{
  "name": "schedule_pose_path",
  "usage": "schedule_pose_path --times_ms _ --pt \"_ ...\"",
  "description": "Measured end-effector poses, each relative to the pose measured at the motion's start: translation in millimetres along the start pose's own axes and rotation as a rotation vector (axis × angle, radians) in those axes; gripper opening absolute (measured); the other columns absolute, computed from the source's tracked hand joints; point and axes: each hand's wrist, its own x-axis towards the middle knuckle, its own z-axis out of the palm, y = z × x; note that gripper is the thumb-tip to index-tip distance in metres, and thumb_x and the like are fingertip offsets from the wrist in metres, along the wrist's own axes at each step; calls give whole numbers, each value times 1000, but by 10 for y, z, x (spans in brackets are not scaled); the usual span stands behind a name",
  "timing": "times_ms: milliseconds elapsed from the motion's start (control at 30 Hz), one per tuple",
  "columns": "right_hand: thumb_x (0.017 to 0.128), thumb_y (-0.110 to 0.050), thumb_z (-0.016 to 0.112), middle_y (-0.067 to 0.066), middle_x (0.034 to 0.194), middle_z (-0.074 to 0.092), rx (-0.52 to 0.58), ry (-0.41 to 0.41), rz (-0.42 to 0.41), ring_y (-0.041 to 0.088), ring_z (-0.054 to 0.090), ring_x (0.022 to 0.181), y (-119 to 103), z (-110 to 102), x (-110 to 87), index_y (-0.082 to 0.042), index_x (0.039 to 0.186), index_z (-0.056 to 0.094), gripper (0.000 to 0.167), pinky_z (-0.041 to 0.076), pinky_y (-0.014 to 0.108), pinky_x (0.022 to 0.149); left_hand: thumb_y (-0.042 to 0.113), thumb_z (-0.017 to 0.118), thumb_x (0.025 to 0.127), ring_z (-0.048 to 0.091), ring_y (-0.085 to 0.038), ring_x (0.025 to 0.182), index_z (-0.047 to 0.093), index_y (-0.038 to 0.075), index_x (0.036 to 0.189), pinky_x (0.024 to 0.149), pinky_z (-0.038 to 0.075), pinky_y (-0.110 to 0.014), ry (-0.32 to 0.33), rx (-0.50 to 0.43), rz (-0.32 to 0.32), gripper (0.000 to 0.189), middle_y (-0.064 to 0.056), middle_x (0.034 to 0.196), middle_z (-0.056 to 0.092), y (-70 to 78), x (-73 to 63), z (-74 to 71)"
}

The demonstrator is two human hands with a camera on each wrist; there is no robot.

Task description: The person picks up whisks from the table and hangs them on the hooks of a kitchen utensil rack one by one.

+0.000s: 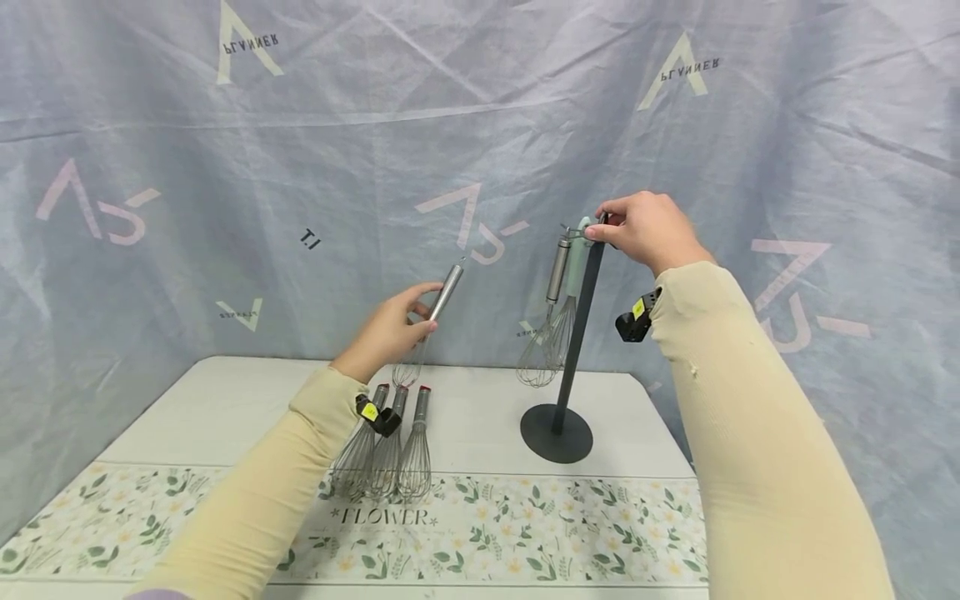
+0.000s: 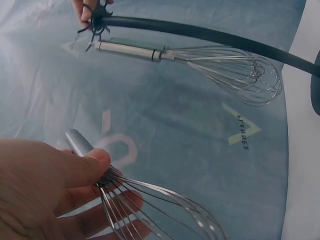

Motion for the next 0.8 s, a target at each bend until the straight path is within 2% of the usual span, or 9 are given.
schedule_pose_path --times_ms 267,433,567,800 --pt "99 -41 65 19 116 69 3 13 -1 35 60 107 -32 8 -8 -6 136 63 51 46 55 88 17 71 97 60 -18 67 45 37 151 57 45 -33 19 34 78 63 2 108 66 250 98 28" --pt "99 -41 65 18 115 70 1 14 -2 35 59 107 -24 8 -7 -7 136 63 51 46 54 88 19 71 97 52 -18 57 45 35 152 56 42 -32 24 55 134 63 3 107 67 403 176 61" --pt "99 -42 64 19 116 69 -10 12 -2 35 60 106 -16 12 -3 -6 136 63 51 46 54 88 20 71 97 52 -16 56 44 34 152 57 42 -31 25 87 169 62 4 108 68 496 227 117" --pt "99 -43 64 19 116 69 -14 9 2 36 60 106 -25 13 -2 -6 134 63 51 46 55 87 23 70 98 54 -17 55 43 36 152 54 42 -32 12 86 202 61 4 112 67 649 248 219"
